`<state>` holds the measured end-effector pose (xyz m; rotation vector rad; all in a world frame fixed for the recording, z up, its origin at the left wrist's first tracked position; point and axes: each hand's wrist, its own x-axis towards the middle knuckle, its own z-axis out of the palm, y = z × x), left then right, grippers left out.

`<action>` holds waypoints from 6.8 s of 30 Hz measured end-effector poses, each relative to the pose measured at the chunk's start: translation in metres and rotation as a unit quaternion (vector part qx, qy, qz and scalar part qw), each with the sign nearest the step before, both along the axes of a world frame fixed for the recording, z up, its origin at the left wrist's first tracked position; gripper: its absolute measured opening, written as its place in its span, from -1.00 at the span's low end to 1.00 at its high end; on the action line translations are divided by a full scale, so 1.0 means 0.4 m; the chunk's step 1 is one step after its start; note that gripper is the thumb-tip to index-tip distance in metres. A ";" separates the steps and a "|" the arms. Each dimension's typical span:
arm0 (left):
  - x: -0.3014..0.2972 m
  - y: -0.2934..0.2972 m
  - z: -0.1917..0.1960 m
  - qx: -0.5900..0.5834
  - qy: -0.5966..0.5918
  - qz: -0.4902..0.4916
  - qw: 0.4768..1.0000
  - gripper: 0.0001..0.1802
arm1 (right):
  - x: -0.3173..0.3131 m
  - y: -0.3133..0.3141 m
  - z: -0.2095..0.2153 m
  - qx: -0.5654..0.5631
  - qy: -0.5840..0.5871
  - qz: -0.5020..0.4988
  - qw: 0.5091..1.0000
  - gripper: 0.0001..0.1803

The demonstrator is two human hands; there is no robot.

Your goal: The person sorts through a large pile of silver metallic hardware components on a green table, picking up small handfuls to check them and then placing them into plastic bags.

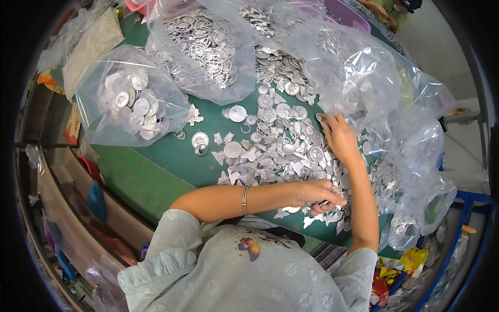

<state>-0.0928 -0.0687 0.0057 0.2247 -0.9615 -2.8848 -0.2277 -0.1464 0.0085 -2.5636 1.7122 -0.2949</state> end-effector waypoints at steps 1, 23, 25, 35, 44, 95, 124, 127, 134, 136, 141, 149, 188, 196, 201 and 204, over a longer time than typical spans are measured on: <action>0.002 -0.001 0.005 0.009 -0.003 -0.002 1.000 -0.60 | -0.006 0.001 -0.005 -0.007 0.001 -0.006 1.000 -0.73; 0.002 0.008 0.007 0.019 -0.022 0.035 0.999 -0.59 | -0.029 0.044 0.001 0.182 -0.456 -0.166 0.855 -0.75; 0.001 0.015 0.000 0.023 -0.014 0.032 0.999 -0.60 | -0.021 0.096 0.051 0.303 -0.628 -0.199 0.689 -0.80; 0.003 0.016 0.014 0.018 -0.029 0.025 0.999 -0.67 | 0.047 0.148 0.030 0.069 -0.077 -0.080 0.991 -0.68; -0.012 0.033 -0.013 0.009 -0.031 -0.008 0.999 -0.64 | -0.013 0.156 0.009 0.188 -0.370 -0.158 0.896 -0.87; -0.008 0.063 -0.014 -0.051 -0.003 -0.171 0.984 -0.61 | -0.047 0.208 0.039 0.412 -0.820 -0.133 0.374 -0.83; -0.019 0.067 -0.034 -0.032 0.021 -0.143 0.989 -0.62 | 0.105 0.146 0.062 0.502 -0.817 -0.177 0.224 -0.67; -0.018 0.074 -0.034 -0.043 0.021 -0.153 0.987 -0.62 | 0.127 0.161 0.074 0.508 -0.807 -0.153 0.259 -0.67; -0.008 0.070 -0.016 -0.053 0.015 -0.157 0.986 -0.60 | 0.090 0.221 0.228 0.446 -0.849 0.019 0.284 -0.72; -0.006 0.065 -0.007 -0.047 0.006 -0.160 0.986 -0.60 | 0.089 0.243 0.257 0.404 -0.885 0.032 0.230 -0.74; -0.007 0.066 -0.002 -0.025 -0.026 -0.143 0.989 -0.65 | 0.039 0.303 0.170 0.373 -0.905 -0.202 0.008 -0.79; -0.009 0.056 0.014 -0.037 -0.052 -0.200 0.978 -0.67 | -0.039 0.407 0.134 0.326 -0.934 -0.137 -0.045 -0.76; 0.138 0.133 0.108 0.312 -0.112 0.352 0.876 -0.84 | 0.018 0.487 0.033 0.225 -0.974 0.007 -0.012 -0.75; 0.317 0.224 0.035 0.268 -0.093 0.531 0.798 -0.81 | 0.240 0.367 0.155 0.138 -0.926 0.016 0.352 -0.77; 0.418 0.238 0.028 0.278 -0.080 0.606 0.742 -0.81 | 0.469 0.293 0.245 0.161 -0.870 0.057 0.462 -0.84; 0.433 0.247 0.007 0.300 -0.044 0.604 0.737 -0.81 | 0.627 0.200 0.276 -0.091 -0.853 0.139 0.496 -0.84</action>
